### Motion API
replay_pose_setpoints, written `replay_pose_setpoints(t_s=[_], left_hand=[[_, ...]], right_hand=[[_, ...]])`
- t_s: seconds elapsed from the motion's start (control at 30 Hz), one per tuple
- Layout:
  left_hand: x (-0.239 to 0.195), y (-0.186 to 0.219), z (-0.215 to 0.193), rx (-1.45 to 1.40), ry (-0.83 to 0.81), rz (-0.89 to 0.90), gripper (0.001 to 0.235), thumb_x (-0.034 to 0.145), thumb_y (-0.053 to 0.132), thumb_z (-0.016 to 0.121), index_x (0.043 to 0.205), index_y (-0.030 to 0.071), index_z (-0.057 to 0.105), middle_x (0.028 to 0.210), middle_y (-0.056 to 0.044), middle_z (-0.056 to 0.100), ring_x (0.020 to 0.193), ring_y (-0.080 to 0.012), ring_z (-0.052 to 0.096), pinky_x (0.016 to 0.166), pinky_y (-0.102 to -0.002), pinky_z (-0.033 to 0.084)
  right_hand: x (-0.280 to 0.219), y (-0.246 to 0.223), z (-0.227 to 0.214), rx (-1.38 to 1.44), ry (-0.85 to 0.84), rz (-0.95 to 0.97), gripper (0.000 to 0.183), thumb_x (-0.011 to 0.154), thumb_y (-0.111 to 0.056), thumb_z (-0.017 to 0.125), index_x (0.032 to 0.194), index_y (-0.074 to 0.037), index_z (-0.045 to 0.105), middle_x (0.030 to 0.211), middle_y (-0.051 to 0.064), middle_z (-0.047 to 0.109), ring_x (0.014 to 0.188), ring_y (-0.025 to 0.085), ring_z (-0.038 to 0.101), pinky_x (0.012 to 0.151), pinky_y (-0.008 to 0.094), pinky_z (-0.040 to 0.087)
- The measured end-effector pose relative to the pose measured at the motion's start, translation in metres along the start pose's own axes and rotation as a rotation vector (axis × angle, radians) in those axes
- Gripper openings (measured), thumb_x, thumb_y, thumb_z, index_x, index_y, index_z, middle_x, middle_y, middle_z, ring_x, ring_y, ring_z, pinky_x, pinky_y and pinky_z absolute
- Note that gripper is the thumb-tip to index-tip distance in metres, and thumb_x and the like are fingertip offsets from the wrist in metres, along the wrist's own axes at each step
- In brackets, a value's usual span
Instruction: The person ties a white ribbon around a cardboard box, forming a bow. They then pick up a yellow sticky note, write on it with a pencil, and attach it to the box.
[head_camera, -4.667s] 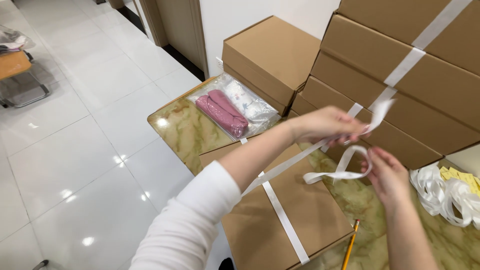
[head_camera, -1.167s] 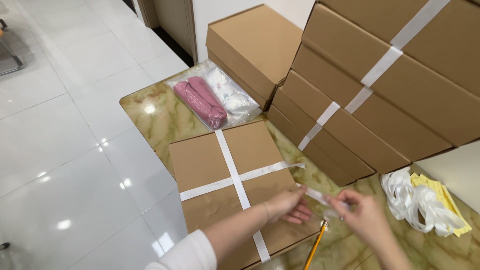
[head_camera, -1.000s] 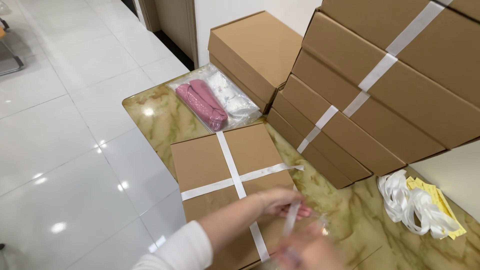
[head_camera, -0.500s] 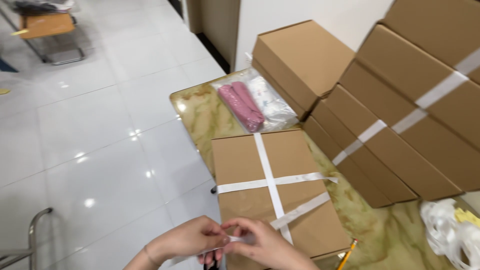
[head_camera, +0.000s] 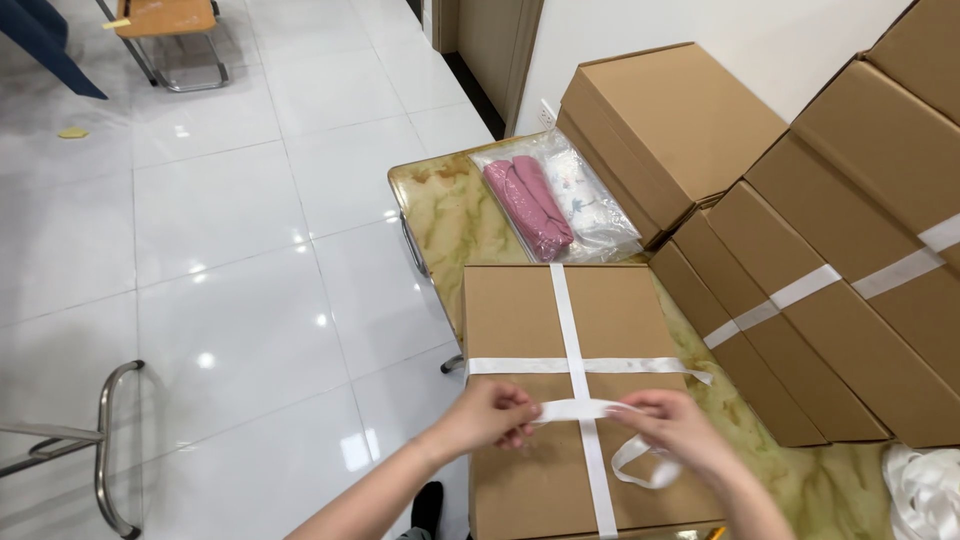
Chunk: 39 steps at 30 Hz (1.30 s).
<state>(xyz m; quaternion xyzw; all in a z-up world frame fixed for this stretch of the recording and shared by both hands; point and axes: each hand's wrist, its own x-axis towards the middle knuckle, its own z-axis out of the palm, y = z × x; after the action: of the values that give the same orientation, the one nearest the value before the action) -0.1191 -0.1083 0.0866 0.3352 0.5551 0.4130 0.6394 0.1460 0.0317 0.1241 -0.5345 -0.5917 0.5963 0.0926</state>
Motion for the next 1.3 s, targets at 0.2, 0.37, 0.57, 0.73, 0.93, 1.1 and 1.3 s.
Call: replay_pose_setpoints(t_s=[0.2, 0.37, 0.57, 0.73, 0.93, 1.1, 1.3], left_hand=[[0.042, -0.012, 0.036, 0.24, -0.005, -0.1, 0.022, 0.107, 0.021, 0.06, 0.087, 0.011, 0.064, 0.081, -0.003, 0.076, 0.064, -0.0092, 0.071, 0.061, -0.022, 0.056], [0.028, 0.001, 0.032, 0.444, 0.089, -0.144, 0.018, 0.101, 0.02, 0.054, 0.09, 0.02, 0.068, 0.073, 0.006, 0.075, 0.064, -0.0044, 0.071, 0.067, -0.023, 0.051], [0.04, -0.006, 0.025, 0.755, 0.301, 0.067, 0.011, 0.092, 0.029, 0.066, 0.091, 0.022, 0.074, 0.088, 0.004, 0.076, 0.086, -0.019, 0.072, 0.071, -0.034, 0.054], [0.051, -0.007, 0.043, 0.879, 0.379, 0.207, 0.021, 0.093, 0.031, 0.076, 0.108, 0.017, 0.073, 0.107, -0.005, 0.071, 0.096, -0.0295, 0.075, 0.079, -0.04, 0.061], [0.077, -0.039, 0.049, 1.112, 0.394, 0.266, 0.019, 0.098, 0.025, 0.074, 0.109, 0.009, 0.073, 0.119, -0.009, 0.062, 0.097, -0.0304, 0.074, 0.084, -0.043, 0.062], [0.007, -0.01, -0.022, 1.119, 0.49, 0.331, 0.015, 0.096, 0.027, 0.073, 0.103, 0.014, 0.071, 0.12, -0.005, 0.06, 0.102, -0.037, 0.074, 0.081, -0.049, 0.062], [-0.092, 0.004, -0.117, 1.051, 0.751, 0.398, 0.019, 0.094, 0.038, 0.073, 0.097, 0.019, 0.07, 0.12, -0.001, 0.055, 0.097, -0.0174, 0.07, 0.053, -0.043, 0.054]], right_hand=[[0.028, 0.077, -0.087, -0.022, 0.223, 0.185, 0.019, 0.091, -0.015, 0.087, 0.089, 0.003, 0.081, 0.051, 0.009, 0.046, 0.047, 0.015, 0.036, 0.05, 0.027, 0.027], [0.04, 0.071, -0.076, -0.139, 0.226, 0.197, 0.018, 0.088, -0.015, 0.088, 0.092, 0.002, 0.084, 0.055, 0.008, 0.053, 0.051, 0.015, 0.043, 0.054, 0.028, 0.031], [0.054, 0.035, -0.039, -0.228, 0.129, 0.124, 0.02, 0.082, -0.018, 0.088, 0.091, 0.0, 0.085, 0.052, 0.005, 0.054, 0.047, 0.013, 0.045, 0.051, 0.024, 0.031], [0.064, 0.022, -0.01, -0.109, 0.024, 0.061, 0.019, 0.079, -0.006, 0.089, 0.092, 0.007, 0.082, 0.046, 0.012, 0.05, 0.038, 0.017, 0.041, 0.038, 0.023, 0.029], [0.066, 0.02, -0.008, -0.18, 0.026, 0.0, 0.022, 0.075, -0.003, 0.091, 0.095, 0.004, 0.083, 0.061, 0.01, 0.066, 0.052, 0.016, 0.061, 0.045, 0.024, 0.045], [0.062, 0.032, -0.055, -0.168, 0.206, -0.115, 0.028, 0.082, -0.017, 0.092, 0.105, -0.003, 0.084, 0.089, 0.015, 0.08, 0.083, 0.021, 0.067, 0.073, 0.034, 0.052], [0.056, 0.063, -0.098, -0.031, 0.364, -0.013, 0.018, 0.096, -0.023, 0.079, 0.092, -0.005, 0.079, 0.076, 0.006, 0.063, 0.072, 0.014, 0.054, 0.063, 0.03, 0.037]])
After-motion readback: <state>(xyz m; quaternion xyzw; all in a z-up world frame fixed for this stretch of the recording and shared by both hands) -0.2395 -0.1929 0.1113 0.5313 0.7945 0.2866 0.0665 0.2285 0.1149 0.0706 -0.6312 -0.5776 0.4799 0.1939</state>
